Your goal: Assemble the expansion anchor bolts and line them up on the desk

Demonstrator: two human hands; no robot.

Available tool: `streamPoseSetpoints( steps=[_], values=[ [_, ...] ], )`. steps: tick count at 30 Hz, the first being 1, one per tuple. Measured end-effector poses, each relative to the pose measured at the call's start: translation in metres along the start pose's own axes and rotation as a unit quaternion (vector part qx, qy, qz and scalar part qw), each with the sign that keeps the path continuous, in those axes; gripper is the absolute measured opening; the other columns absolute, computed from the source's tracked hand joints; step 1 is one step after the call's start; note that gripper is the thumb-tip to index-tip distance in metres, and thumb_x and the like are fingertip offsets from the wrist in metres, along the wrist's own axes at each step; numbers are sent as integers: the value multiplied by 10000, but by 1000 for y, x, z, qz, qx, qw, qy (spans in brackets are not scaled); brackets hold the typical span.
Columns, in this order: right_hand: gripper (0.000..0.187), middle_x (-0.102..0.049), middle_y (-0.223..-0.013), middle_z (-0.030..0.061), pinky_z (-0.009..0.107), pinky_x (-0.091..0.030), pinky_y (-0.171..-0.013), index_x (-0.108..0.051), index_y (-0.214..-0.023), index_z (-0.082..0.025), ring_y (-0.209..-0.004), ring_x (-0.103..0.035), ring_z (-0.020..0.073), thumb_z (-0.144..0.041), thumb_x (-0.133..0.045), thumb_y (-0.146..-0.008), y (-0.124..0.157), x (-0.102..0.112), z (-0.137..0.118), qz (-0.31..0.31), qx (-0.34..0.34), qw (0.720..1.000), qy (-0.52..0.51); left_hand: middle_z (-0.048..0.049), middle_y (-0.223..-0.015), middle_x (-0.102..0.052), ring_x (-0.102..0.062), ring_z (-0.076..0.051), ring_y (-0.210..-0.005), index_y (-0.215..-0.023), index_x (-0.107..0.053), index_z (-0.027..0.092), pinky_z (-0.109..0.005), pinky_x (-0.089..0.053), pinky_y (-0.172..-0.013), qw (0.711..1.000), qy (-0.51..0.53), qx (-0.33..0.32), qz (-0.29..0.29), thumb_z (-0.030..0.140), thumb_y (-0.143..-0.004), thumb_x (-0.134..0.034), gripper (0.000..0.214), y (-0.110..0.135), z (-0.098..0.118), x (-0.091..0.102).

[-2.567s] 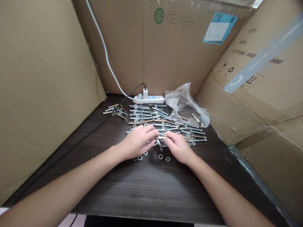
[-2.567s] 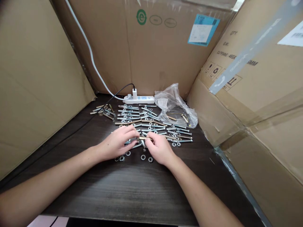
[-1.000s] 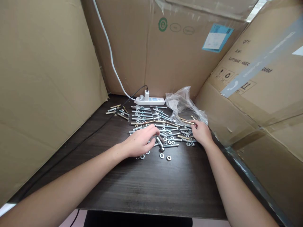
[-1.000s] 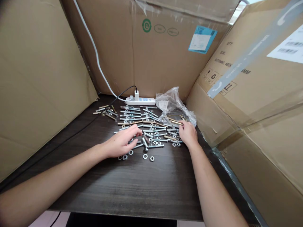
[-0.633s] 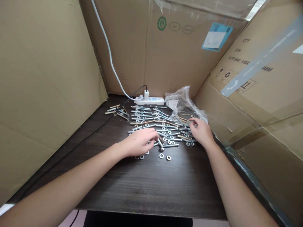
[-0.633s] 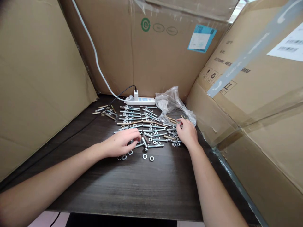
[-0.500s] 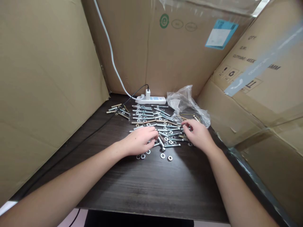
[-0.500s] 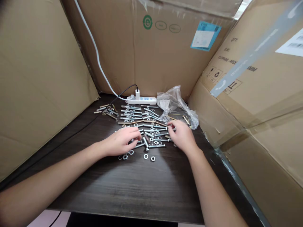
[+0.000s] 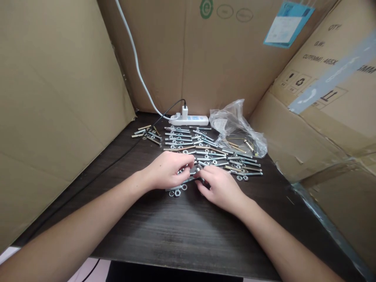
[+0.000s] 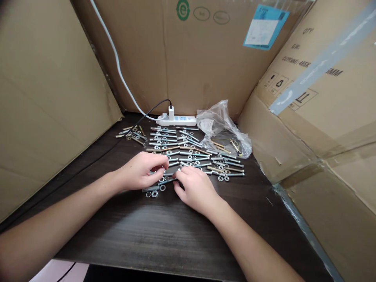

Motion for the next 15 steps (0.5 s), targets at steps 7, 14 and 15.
streamPoseSetpoints(
  steps=[7, 14, 15],
  values=[
    [149, -641, -798, 33, 311, -439, -738, -676, -913, -202, -797, -572, 195, -175, -536, -872, -5, -7, -5, -12, 2, 999, 35, 5, -649, -602, -514, -146, -560, -704, -543, 203, -248, -295, -504, 980, -49, 88, -170, 225, -789, -491, 102, 14, 12, 9],
    [171, -666, -823, 43, 320, -449, -768, -688, -948, -197, -821, -591, 202, -196, -528, -887, -7, -12, -6, -17, 3, 999, 49, -59, -743, -661, -594, -215, -623, -770, -575, 189, -283, -352, -526, 959, -119, 125, -226, 236, -785, -506, 84, 23, 7, -6],
    [171, -668, -824, 43, 321, -449, -765, -687, -946, -197, -819, -593, 202, -199, -526, -888, -8, -13, -6, -17, 4, 999, 52, -65, -750, -664, -601, -221, -633, -776, -580, 186, -288, -363, -535, 958, -124, 127, -227, 233, -793, -499, 95, 22, 6, -6]
  ],
)
Point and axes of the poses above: each hand's wrist, its own y-axis away from the middle knuckle, its own x-axis out of the back of the hand, z = x × y, the point moved 4 cm from there along -y, towards the middle knuckle
